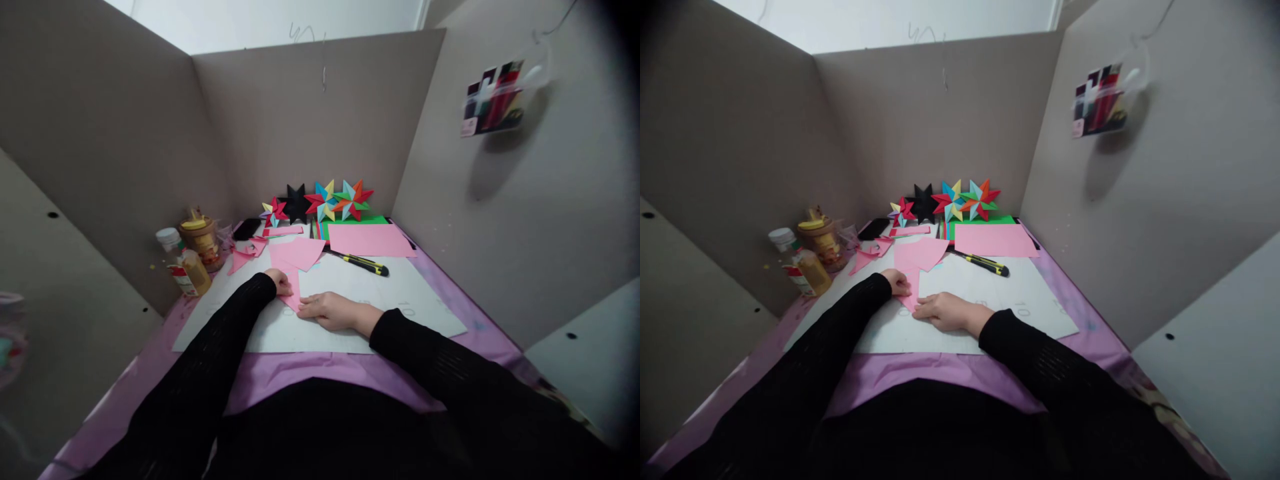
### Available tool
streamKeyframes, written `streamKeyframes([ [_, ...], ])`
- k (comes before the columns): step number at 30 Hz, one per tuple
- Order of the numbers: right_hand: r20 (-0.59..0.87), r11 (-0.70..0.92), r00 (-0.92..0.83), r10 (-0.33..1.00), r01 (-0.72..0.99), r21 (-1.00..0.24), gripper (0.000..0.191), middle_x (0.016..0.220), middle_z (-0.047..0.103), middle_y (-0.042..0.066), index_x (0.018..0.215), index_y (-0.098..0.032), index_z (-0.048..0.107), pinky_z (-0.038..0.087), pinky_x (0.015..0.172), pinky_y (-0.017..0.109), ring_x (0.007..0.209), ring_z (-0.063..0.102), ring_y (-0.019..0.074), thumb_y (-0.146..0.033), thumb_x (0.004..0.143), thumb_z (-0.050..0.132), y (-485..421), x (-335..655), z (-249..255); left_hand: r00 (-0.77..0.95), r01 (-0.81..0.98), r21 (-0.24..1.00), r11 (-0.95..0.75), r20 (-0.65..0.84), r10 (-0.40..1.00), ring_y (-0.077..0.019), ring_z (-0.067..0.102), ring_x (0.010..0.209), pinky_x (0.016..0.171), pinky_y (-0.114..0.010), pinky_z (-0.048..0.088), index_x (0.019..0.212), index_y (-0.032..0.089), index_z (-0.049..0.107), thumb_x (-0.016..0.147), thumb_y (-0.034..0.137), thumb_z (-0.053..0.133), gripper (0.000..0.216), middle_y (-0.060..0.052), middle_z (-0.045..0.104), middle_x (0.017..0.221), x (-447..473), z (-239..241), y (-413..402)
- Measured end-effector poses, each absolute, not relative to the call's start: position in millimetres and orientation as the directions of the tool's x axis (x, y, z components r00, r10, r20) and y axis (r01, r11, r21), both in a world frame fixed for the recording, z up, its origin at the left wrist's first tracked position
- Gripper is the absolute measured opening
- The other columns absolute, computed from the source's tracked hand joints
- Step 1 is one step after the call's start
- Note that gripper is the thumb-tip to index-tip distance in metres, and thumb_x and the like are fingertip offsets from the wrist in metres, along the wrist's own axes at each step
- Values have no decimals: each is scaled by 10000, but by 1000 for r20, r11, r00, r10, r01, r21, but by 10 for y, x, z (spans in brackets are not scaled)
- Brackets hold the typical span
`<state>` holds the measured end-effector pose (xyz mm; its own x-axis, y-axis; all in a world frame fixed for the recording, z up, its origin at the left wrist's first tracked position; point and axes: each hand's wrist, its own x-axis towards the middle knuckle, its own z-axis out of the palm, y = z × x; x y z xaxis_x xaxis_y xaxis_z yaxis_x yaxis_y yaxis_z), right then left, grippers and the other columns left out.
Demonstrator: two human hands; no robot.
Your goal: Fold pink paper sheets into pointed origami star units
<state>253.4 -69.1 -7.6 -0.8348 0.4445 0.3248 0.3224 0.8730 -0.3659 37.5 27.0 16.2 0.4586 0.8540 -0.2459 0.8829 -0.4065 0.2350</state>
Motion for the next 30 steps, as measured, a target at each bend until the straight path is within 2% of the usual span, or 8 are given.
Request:
streamKeyframes([
  [4, 322, 874, -836, 444, 324, -363, 388, 1173, 623, 23, 1147, -235, 601, 411, 992, 323, 1198, 483, 163, -75, 827, 453, -692, 2539, -70, 448, 891, 201, -407, -244, 860, -136, 555, 599, 535, -210, 366, 712, 167, 693, 603, 509, 648, 361, 6, 638, 622, 390, 161, 286],
  [15, 322, 870, -834, 448, 325, -370, 406, 1157, 634, 16, 1131, -246, 607, 426, 971, 314, 1192, 490, 160, -54, 805, 460, -689, 2546, -60, 443, 893, 215, -395, -269, 855, -112, 499, 527, 481, -203, 328, 620, 174, 670, 567, 540, 645, 371, 28, 551, 503, 383, 147, 355],
  [23, 335, 899, -854, 398, 290, -328, 349, 1162, 630, 36, 1131, -215, 614, 409, 991, 320, 1208, 473, 171, -95, 855, 437, -677, 2538, -73, 415, 907, 200, -371, -263, 871, -121, 513, 529, 479, -213, 332, 648, 178, 674, 583, 528, 628, 360, 18, 573, 526, 391, 131, 330],
  [30, 318, 923, -884, 342, 253, -291, 357, 1271, 545, 71, 1179, -208, 584, 375, 1026, 347, 1260, 407, 174, -112, 862, 448, -702, 2585, -73, 406, 913, 160, -375, -271, 873, -139, 555, 614, 521, -214, 364, 707, 163, 678, 633, 481, 647, 329, 8, 615, 599, 438, 211, 249],
])
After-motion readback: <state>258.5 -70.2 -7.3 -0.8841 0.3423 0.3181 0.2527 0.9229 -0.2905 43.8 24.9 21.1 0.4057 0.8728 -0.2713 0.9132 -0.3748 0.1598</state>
